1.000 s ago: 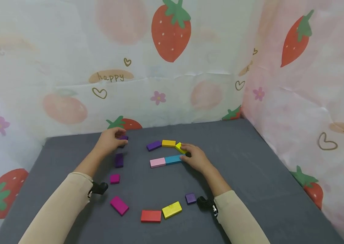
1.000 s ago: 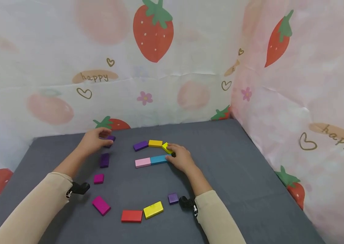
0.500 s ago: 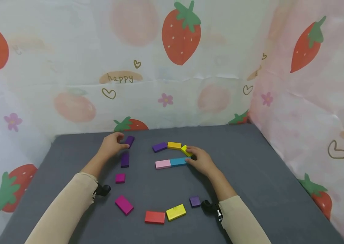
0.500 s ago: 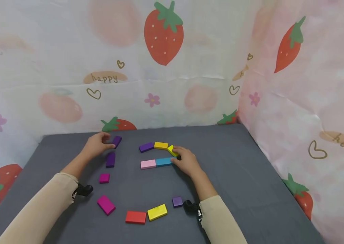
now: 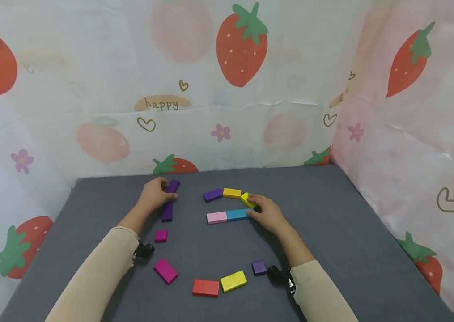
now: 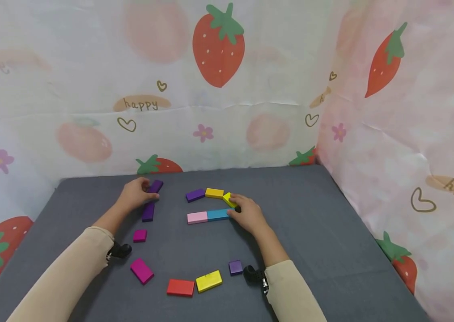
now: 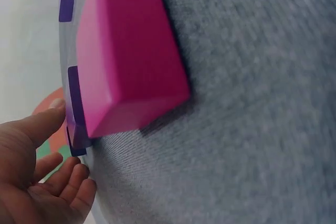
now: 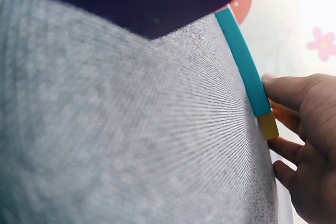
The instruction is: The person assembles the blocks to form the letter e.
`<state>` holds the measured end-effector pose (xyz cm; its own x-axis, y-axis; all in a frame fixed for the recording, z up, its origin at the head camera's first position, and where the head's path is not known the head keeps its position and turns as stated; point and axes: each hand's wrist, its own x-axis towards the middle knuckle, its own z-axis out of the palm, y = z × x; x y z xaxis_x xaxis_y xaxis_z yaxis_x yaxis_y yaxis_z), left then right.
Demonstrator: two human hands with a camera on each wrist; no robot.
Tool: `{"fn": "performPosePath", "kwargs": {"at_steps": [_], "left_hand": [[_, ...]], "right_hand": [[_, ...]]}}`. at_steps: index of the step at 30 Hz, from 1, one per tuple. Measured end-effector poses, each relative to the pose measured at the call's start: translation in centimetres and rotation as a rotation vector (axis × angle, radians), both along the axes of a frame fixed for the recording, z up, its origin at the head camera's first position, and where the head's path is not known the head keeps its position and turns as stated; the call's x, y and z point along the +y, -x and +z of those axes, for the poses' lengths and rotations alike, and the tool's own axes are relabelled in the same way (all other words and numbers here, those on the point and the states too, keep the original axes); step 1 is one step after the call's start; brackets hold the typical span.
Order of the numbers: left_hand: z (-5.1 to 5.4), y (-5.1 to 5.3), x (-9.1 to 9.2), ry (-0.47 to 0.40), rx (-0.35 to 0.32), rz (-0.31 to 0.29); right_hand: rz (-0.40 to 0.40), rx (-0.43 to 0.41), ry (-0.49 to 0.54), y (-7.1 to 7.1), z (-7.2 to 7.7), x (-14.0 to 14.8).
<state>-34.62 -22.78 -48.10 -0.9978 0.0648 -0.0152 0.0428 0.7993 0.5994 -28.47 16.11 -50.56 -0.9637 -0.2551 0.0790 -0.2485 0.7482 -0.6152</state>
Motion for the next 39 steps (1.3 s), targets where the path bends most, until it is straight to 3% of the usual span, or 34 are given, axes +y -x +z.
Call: {"fn": "performPosePath", "kwargs": {"at_steps": [8,39], "left_hand": [[-0.35,0.18,0.28,-0.007,0.018,0.002],[-0.13,0.52,0.72,0.004,0.033,0.050]], "right_hand": [[0.000,-0.008,0.012,-0.08,0.02,0.00],[0.007,0.021,0.014,-0.04,0.03,-0.03]]}}
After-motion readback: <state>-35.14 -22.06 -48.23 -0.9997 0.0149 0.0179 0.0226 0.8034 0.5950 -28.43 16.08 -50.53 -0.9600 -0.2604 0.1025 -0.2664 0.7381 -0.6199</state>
